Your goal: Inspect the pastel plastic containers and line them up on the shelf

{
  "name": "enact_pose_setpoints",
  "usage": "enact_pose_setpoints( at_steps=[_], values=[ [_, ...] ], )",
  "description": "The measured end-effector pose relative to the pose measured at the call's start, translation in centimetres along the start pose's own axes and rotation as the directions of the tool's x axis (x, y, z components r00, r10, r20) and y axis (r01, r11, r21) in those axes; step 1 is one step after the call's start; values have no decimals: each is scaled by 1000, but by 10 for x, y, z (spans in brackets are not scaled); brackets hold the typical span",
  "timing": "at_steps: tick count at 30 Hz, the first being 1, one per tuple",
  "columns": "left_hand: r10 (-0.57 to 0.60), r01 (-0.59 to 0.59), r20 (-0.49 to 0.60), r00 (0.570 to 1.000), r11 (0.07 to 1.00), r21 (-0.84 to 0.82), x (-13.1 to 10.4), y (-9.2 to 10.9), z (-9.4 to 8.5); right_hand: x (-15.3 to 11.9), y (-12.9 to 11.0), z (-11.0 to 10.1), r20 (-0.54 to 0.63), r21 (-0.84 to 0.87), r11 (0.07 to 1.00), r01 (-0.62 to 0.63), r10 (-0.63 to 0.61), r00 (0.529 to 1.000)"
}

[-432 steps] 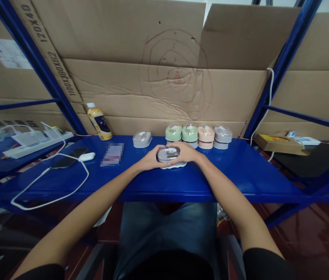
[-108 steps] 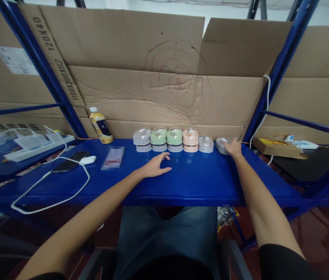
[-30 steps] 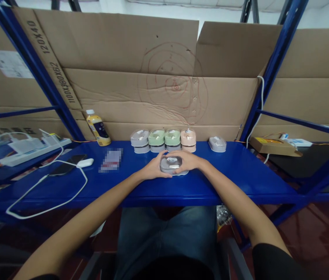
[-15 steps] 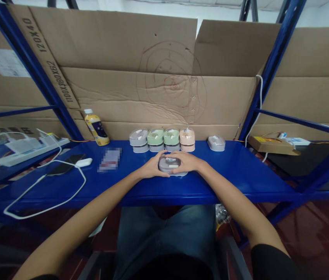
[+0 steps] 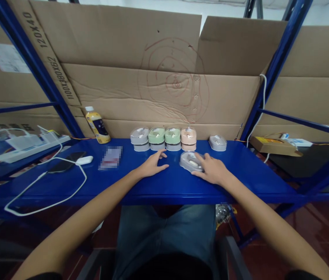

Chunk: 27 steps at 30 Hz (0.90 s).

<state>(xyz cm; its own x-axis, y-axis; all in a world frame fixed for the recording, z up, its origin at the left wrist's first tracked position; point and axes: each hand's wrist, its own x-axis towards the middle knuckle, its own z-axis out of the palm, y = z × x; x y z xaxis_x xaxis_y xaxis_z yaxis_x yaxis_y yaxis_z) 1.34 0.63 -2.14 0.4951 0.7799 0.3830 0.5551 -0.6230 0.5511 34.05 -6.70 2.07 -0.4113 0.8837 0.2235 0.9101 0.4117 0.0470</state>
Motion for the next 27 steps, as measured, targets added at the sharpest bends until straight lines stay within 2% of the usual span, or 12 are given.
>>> enact_pose_setpoints(
  at_steps=[2,4,9,14,18,23,27],
  values=[
    [3,-4,11,1000,999,33,1,1,0,-8,14,-3,27,-120,983,-140,144,989],
    [5,-6,19,1000,999,52,1,2,0,-6,28,-3,39,-178,958,-226,236,971],
    [-5,4,23,1000,998,56,0,5,-3,35,55,5,69,-167,934,-317,332,941],
    [-3,1,27,1000,998,69,-1,6,-4,72,62,6,14,-169,915,-366,373,928],
    [-1,-1,29,1000,997,80,0,7,-3,80,54,0,-117,-160,906,-391,376,919],
    [12,-12,8,1000,998,69,2,4,-2,106,24,-3,-250,-49,927,-372,350,903],
    [17,-17,-4,1000,998,64,2,2,0,144,-8,3,-300,77,888,-453,454,839]
  ],
)
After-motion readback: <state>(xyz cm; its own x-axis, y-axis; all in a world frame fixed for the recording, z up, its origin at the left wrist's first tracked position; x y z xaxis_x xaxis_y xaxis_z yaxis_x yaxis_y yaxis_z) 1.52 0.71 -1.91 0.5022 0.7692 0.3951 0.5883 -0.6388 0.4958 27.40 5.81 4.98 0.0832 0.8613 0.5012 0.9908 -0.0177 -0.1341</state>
